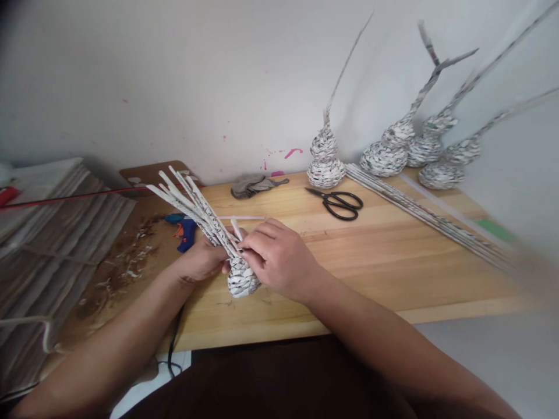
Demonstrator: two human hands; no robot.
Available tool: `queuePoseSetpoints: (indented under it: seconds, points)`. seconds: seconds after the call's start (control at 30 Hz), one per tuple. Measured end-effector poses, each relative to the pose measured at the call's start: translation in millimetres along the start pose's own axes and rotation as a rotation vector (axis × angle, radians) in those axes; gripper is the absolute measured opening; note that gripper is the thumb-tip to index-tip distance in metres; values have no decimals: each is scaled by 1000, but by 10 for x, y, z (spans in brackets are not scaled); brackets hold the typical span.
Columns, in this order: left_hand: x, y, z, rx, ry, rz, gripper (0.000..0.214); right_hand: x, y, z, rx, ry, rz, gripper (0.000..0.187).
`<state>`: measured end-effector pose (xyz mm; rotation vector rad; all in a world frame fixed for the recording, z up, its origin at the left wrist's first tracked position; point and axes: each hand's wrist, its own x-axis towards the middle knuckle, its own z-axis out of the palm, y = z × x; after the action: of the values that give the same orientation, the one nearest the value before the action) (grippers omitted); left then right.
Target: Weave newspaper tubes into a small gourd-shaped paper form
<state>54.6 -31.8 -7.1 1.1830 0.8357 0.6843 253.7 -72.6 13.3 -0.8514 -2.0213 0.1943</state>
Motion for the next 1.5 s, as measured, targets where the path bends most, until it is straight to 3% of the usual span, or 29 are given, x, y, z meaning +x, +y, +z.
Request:
queuePoseSetpoints:
  seconds: [0.27,0.73,0.87,1.13,1.4,1.5]
  points:
    - [2,-14,-43,29,-47,14,32,-11,-16,-25,-40,-83,-34,19]
    - [-14,35,-54,6,-122,6,33,11,-36,24,56,9,-86,15]
    - [-10,51,-59,12,-119,37,26,13,-45,29,85,39,-62,17]
    - [-1,42,-64,24,-73,59,32,-16,-55,77,15,160,0,13]
    - [33,15,-119,43,-62,88,29,-31,-15,107,24,190,36,20]
    - [33,37,-142,27,-44,113,29,-7,-17,60,40,138,30,22]
